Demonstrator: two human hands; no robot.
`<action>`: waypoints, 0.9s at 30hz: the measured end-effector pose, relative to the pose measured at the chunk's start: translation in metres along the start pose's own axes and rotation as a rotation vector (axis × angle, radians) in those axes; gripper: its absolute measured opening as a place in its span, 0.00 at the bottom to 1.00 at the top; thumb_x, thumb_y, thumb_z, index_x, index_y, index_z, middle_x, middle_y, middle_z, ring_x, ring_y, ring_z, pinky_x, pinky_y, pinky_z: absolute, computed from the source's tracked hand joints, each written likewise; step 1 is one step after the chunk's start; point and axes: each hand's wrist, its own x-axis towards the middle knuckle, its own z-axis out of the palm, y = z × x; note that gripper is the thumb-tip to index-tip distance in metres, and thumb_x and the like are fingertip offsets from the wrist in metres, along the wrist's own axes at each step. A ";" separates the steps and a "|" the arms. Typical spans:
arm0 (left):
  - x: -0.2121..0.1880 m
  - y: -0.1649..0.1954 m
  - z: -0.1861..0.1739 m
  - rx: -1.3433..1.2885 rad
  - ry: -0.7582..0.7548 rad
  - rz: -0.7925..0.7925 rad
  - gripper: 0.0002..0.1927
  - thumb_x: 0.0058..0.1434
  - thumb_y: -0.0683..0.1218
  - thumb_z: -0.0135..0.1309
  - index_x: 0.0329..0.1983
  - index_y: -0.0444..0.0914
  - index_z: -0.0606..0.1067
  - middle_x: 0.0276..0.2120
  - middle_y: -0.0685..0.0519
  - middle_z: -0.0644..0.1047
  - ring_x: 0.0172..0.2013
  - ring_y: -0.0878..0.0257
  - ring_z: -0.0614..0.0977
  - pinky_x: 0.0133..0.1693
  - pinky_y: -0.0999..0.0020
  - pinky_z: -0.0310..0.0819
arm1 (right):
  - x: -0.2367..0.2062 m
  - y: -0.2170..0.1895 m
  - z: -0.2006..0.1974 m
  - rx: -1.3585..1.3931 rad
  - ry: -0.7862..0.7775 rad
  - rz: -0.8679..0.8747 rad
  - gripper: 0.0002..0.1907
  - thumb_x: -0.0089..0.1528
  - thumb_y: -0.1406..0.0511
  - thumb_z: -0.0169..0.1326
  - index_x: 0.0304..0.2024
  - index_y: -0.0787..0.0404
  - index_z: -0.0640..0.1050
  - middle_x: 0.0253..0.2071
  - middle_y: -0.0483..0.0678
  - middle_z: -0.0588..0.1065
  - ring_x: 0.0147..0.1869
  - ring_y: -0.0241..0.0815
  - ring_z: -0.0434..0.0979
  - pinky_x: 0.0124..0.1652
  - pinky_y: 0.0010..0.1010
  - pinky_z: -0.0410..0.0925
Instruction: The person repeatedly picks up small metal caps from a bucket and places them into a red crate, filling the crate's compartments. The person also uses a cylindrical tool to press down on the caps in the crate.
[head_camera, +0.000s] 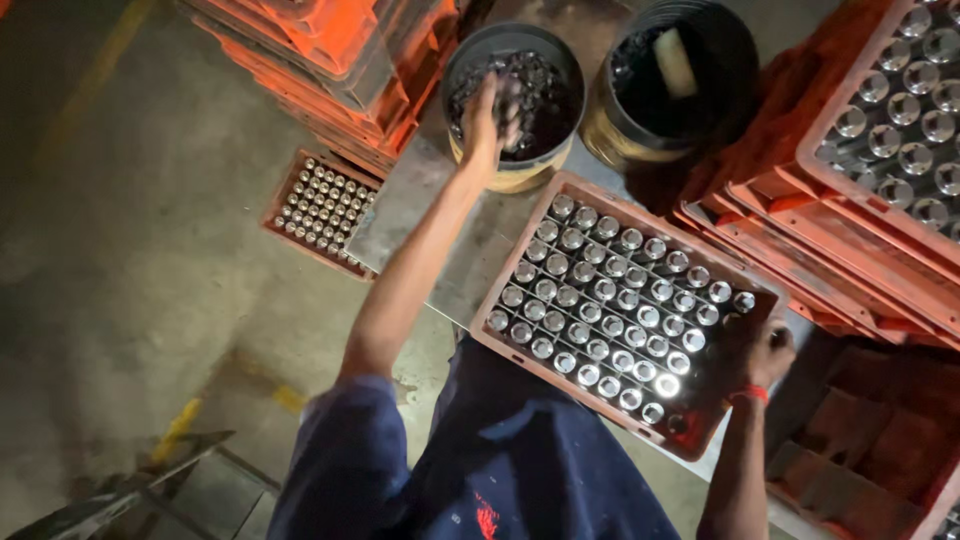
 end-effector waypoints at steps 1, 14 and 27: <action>0.016 0.007 0.005 0.194 -0.022 0.028 0.22 0.69 0.62 0.44 0.46 0.42 0.76 0.30 0.56 0.76 0.24 0.68 0.74 0.29 0.71 0.66 | 0.001 -0.003 0.000 0.063 0.006 0.079 0.32 0.78 0.45 0.41 0.44 0.68 0.79 0.32 0.49 0.74 0.35 0.38 0.66 0.36 0.35 0.62; 0.034 0.013 -0.018 2.062 -0.736 0.509 0.29 0.50 0.45 0.70 0.56 0.43 0.76 0.49 0.46 0.80 0.54 0.48 0.78 0.56 0.46 0.65 | -0.003 -0.024 0.001 -0.089 0.234 0.134 0.41 0.79 0.42 0.33 0.43 0.75 0.74 0.35 0.63 0.72 0.38 0.54 0.64 0.44 0.50 0.63; -0.218 -0.081 0.042 0.691 -0.385 -0.075 0.33 0.53 0.50 0.72 0.58 0.32 0.75 0.49 0.46 0.81 0.48 0.61 0.83 0.52 0.64 0.81 | -0.133 -0.061 -0.012 0.385 -0.655 -0.067 0.56 0.55 0.58 0.69 0.75 0.59 0.48 0.73 0.57 0.63 0.67 0.50 0.74 0.60 0.39 0.73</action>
